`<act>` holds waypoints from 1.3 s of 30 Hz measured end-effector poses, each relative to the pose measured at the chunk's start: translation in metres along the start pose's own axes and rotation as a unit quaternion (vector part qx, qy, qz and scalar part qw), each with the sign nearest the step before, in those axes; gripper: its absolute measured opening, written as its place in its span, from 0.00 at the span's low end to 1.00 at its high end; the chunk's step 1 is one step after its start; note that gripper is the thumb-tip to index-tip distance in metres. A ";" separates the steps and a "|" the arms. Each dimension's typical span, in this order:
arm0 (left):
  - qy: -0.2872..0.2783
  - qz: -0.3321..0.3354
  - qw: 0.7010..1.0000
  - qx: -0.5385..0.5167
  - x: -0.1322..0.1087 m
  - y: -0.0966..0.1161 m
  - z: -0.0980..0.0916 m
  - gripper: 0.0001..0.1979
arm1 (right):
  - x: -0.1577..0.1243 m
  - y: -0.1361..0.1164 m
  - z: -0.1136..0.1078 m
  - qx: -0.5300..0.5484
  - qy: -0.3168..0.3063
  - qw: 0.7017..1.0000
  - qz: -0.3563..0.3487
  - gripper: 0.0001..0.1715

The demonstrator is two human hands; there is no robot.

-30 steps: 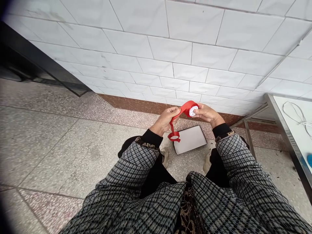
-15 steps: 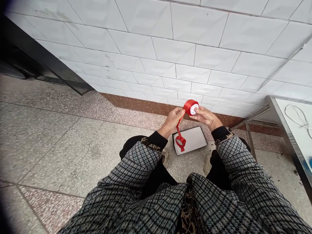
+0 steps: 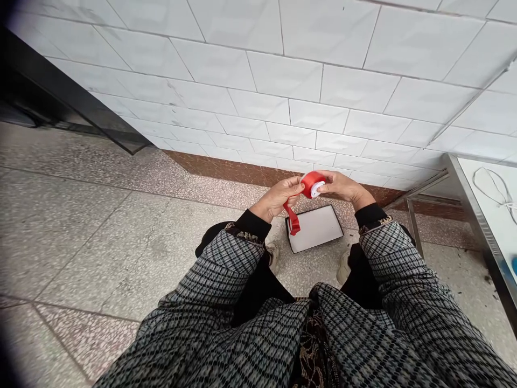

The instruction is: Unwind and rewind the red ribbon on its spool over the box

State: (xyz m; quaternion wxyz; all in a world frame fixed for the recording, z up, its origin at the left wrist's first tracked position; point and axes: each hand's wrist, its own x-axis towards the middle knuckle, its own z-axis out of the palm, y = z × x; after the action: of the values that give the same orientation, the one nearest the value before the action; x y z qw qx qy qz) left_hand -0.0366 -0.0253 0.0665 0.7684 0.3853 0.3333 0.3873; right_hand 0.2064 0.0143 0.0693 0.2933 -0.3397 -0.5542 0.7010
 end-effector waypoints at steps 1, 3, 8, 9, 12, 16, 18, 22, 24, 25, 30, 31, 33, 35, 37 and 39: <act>-0.002 -0.003 1.000 0.013 -0.001 0.001 0.000 0.22 | -0.001 -0.001 0.000 -0.020 0.001 1.000 -0.004 0.35; 0.006 0.002 1.000 0.028 -0.002 0.002 0.003 0.21 | -0.002 -0.002 -0.001 -0.060 0.022 0.998 -0.015 0.35; 0.113 0.083 0.990 0.029 0.004 -0.003 0.011 0.17 | 0.003 -0.002 -0.006 -0.103 0.109 0.987 -0.052 0.31; 0.129 0.095 0.987 0.036 0.005 -0.004 0.011 0.16 | 0.003 -0.003 -0.007 -0.098 0.114 0.987 -0.058 0.30; 0.117 0.100 0.986 0.071 0.004 -0.005 0.009 0.17 | 0.002 -0.007 -0.011 -0.075 0.102 0.990 -0.066 0.31; 0.065 0.104 0.990 0.075 0.001 -0.006 0.004 0.21 | 0.000 -0.009 -0.018 -0.018 0.101 0.993 -0.053 0.39; 0.049 0.103 0.991 0.065 0.001 -0.007 0.004 0.22 | 0.000 -0.007 -0.020 0.022 0.097 0.994 -0.045 0.39; 0.049 0.108 0.991 0.060 0.005 -0.014 0.013 0.24 | 0.004 0.003 -0.018 0.087 0.080 0.992 -0.048 0.40; 0.053 0.105 0.992 0.049 0.007 -0.018 0.018 0.25 | 0.006 0.008 -0.017 0.109 0.075 0.990 -0.051 0.39; 0.055 0.102 0.992 0.041 0.008 -0.019 0.019 0.26 | 0.007 0.009 -0.017 0.116 0.074 0.989 -0.052 0.38; 0.068 0.101 0.992 0.022 0.012 -0.024 0.023 0.27 | 0.007 0.014 -0.017 0.129 0.066 0.988 -0.049 0.38; 0.073 0.107 0.991 0.016 0.012 -0.025 0.023 0.26 | 0.007 0.014 -0.016 0.131 0.062 0.988 -0.049 0.38; 0.087 0.127 0.988 -0.002 0.014 -0.027 0.022 0.24 | 0.007 0.015 -0.013 0.139 0.053 0.988 -0.048 0.38; 0.091 0.144 0.985 -0.017 0.015 -0.029 0.022 0.24 | 0.008 0.018 -0.009 0.151 0.046 0.986 -0.045 0.38; 0.076 0.144 0.987 -0.013 0.015 -0.029 0.020 0.25 | 0.009 0.021 -0.004 0.161 0.043 0.985 -0.045 0.37; 0.054 0.135 0.989 -0.004 0.015 -0.028 0.019 0.25 | 0.010 0.024 -0.001 0.163 0.043 0.985 -0.048 0.38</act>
State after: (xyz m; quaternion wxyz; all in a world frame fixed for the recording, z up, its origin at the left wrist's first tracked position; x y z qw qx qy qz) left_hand -0.0047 -0.0296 0.0482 0.6916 0.4024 0.3176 0.5088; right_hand 0.2005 0.0184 0.0444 0.4015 -0.2902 -0.4353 0.7518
